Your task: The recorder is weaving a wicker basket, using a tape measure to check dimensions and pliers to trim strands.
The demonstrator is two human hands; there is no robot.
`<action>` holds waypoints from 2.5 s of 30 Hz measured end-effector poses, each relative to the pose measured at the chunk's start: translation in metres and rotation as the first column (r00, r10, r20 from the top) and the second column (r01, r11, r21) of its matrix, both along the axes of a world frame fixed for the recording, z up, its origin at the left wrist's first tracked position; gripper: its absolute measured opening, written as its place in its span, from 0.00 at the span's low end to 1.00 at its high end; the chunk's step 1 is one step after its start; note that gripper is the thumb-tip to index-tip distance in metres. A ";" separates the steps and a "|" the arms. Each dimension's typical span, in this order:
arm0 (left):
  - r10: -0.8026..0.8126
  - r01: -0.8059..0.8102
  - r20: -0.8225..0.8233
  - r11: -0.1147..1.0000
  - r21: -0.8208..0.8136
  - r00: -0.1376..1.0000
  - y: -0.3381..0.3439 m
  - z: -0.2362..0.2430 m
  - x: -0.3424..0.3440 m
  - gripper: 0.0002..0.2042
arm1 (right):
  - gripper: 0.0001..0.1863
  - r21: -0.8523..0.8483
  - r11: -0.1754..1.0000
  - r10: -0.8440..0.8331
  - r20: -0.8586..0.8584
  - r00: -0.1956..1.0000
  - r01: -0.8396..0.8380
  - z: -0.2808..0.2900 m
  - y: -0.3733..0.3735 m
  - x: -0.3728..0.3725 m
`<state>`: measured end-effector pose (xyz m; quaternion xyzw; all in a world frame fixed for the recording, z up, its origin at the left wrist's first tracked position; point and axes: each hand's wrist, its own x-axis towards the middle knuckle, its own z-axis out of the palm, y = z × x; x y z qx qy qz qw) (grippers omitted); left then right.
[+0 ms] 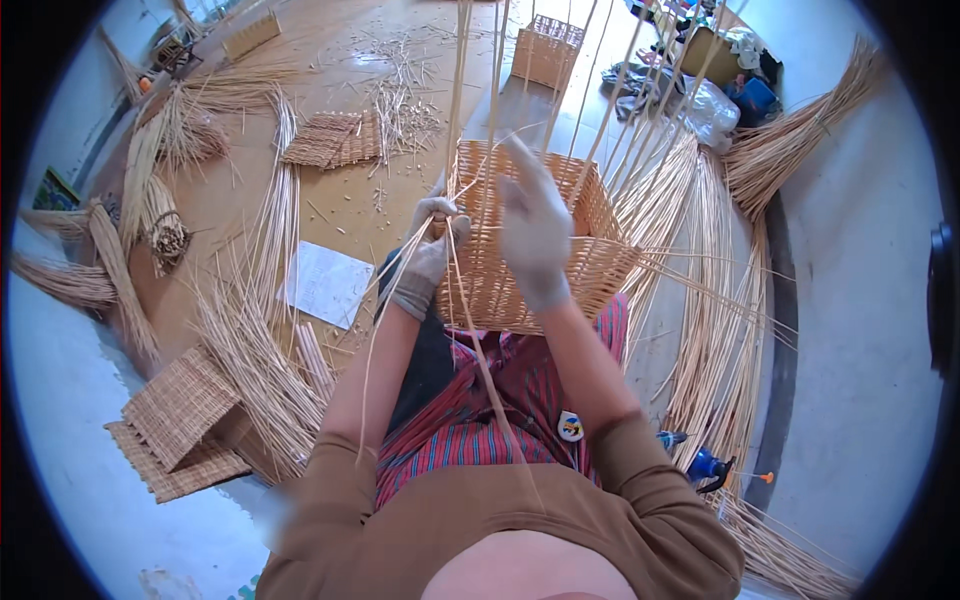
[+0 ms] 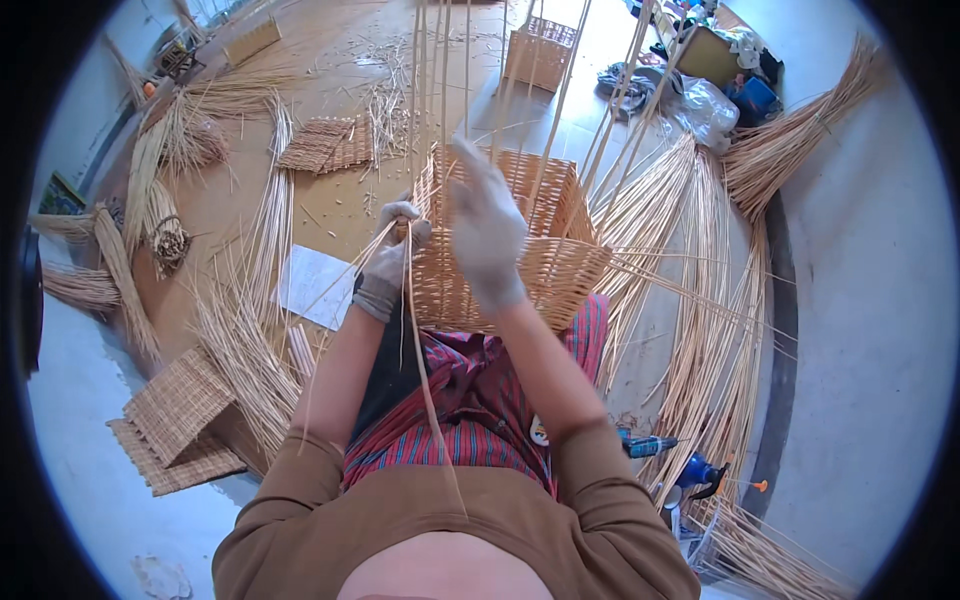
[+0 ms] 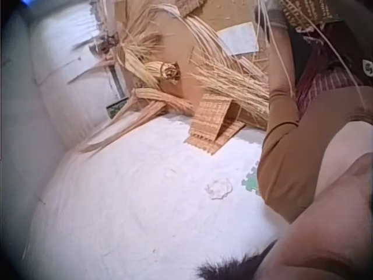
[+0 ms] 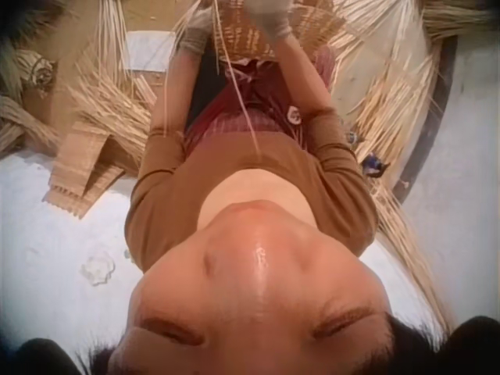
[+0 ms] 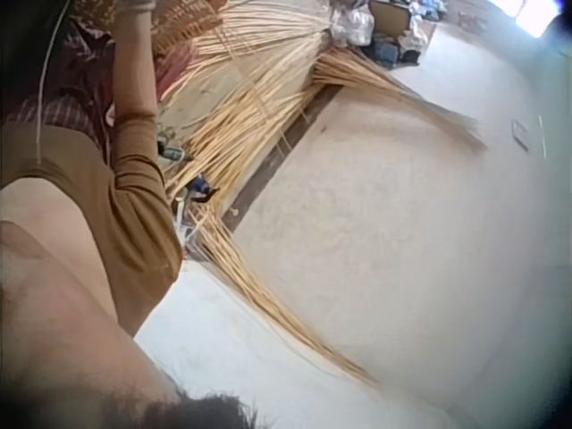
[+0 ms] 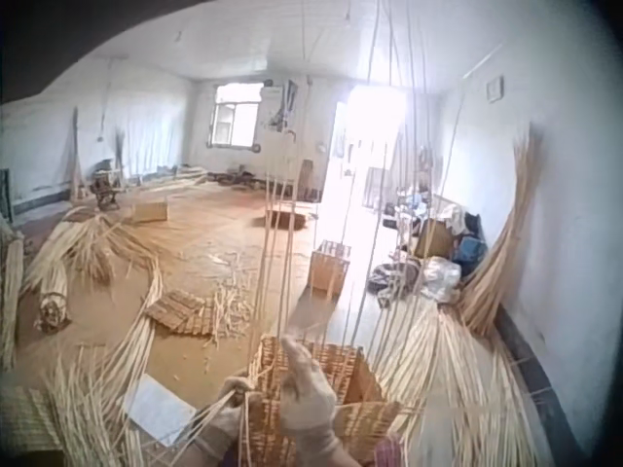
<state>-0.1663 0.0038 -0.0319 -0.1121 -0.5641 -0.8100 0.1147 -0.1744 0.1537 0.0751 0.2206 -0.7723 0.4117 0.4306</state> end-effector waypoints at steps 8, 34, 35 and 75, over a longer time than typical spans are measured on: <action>0.442 -0.442 -0.013 0.894 -0.078 0.897 0.038 0.021 0.007 0.18 | 0.11 0.078 0.987 -0.130 -0.120 0.984 0.140 -0.086 0.104 -0.012; 0.184 -0.053 0.121 0.728 -0.684 0.975 0.078 0.048 0.008 0.17 | 0.30 0.132 0.976 -0.185 0.073 0.980 0.175 0.011 0.070 0.008; 0.309 -0.139 0.066 0.595 -0.792 0.949 0.083 0.051 0.007 0.18 | 0.34 0.240 0.938 -0.276 0.080 0.958 0.250 0.021 0.069 -0.005; -0.131 -0.267 -0.434 0.621 -0.737 0.892 0.206 0.116 -0.028 0.25 | 0.15 0.214 0.797 -0.597 0.137 0.790 0.565 -0.043 0.158 0.020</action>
